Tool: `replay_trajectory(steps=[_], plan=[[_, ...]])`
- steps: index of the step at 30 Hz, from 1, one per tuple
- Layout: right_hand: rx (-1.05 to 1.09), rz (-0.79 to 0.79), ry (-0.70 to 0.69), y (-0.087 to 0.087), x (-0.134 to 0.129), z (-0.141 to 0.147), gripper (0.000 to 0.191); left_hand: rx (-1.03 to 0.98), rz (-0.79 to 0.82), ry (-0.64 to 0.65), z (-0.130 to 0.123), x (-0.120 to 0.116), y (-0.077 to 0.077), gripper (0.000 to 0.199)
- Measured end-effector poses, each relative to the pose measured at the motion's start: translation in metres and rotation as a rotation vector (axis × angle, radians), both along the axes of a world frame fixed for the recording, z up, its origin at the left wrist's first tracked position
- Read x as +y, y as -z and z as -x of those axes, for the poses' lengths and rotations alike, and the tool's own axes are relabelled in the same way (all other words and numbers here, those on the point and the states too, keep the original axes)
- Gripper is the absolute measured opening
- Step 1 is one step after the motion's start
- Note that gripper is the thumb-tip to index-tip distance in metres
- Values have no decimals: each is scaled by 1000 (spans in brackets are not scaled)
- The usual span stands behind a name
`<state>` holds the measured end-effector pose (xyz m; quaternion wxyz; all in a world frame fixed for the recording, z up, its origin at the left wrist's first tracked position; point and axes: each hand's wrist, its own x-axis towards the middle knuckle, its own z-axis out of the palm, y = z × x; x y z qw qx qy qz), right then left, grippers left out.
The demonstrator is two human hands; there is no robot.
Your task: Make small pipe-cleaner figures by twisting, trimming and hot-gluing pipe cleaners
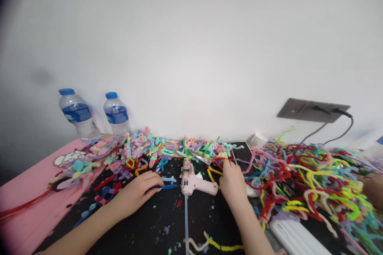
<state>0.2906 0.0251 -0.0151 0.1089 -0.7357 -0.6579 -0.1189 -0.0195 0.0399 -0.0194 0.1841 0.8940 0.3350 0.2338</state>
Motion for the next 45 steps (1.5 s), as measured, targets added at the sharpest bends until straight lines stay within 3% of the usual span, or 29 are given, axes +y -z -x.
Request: replay_trajectory(steps=[4, 7, 13, 17, 19, 23, 28, 37, 45], plan=[[14, -54, -43, -11, 1, 2, 42, -25, -22, -7, 1, 0, 1, 20], [88, -56, -50, -25, -4, 1, 36, -127, 67, -50, 0, 0, 0, 21], [288, 58, -27, -34, -17, 2, 11, -540, 529, -226, -5, 3, 2, 16], [397, 17, -112, -31, -19, 12, 12, -705, 726, -259, -7, 4, 4, 25], [424, 10, -142, -30, -20, 21, 8, -714, 741, -295, -7, 3, 3, 28], [382, 60, -184, -30, -27, 41, 20, -723, 765, -339, -6, 1, -2, 31], [328, 105, -225, -28, -36, 57, 12, -787, 852, -374, -6, -2, -5, 30], [356, 127, -342, -25, -37, 65, 19, -876, 930, -344, -8, -3, -1, 26], [356, 121, -339, -22, -36, 64, 21, -887, 940, -334, -8, -4, 0, 25]])
